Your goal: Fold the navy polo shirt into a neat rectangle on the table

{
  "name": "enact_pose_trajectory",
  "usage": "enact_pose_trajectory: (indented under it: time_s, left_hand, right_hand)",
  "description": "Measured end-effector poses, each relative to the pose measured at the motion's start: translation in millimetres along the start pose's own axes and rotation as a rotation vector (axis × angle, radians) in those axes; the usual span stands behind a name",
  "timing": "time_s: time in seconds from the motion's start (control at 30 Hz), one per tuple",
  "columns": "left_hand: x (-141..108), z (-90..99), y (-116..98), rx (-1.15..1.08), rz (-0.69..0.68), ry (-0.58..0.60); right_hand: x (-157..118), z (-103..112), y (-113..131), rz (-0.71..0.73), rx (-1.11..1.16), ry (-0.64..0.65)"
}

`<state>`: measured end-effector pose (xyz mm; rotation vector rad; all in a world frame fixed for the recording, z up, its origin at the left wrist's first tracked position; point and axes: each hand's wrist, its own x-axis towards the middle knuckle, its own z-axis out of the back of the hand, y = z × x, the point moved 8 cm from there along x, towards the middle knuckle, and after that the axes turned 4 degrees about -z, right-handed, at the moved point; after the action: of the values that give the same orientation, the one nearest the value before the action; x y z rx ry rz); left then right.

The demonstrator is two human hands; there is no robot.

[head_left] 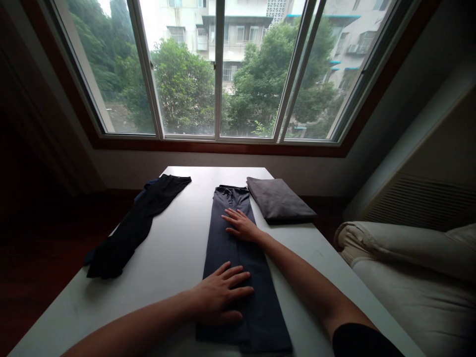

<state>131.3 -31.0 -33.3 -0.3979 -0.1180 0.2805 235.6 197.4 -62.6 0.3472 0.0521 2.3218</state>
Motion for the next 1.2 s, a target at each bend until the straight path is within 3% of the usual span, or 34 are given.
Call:
enact_pose_trajectory:
  time_s: [0.23,0.3,0.43,0.5,0.63,0.7,0.83,0.9,1.07,1.13,1.2]
  left_hand:
    - [0,1.7,-1,0.003,0.001,0.004]
    - [1,2.7,-1,0.000,0.003,0.001]
    - [2,3.6,-2,-0.004,0.008,-0.005]
    - [2,3.8,-2,-0.001,0.010,-0.007]
    - [1,3.3,-2,-0.013,0.007,-0.004]
    - [1,2.6,-1,-0.018,0.009,0.000]
    - [1,2.5,0,-0.002,0.013,-0.001]
    - [1,2.4,0,-0.001,0.009,0.002]
    - [1,2.2,-1,-0.004,0.007,-0.004]
    - [1,2.2,-1,0.002,0.007,-0.009]
    - [1,1.7,-1,0.001,0.008,-0.008]
  right_hand:
    - [-7,6,-17,-0.241,-0.086,0.014]
    - [-5,8,-2,-0.197,-0.089,-0.003]
    - [5,-1,42,0.026,-0.003,0.046]
    - [8,-5,38,-0.013,0.008,0.067]
    - [2,3,4,-0.196,-0.043,0.018]
    - [-1,4,6,-0.140,-0.026,0.026]
    - [2,-6,32,0.029,0.058,0.089]
    - [5,-9,32,0.011,0.061,0.097]
    - [1,1,-1,-0.174,-0.029,0.040]
    - [-3,6,0,-0.153,-0.031,0.034]
    - [-3,6,17,-0.052,0.006,0.035]
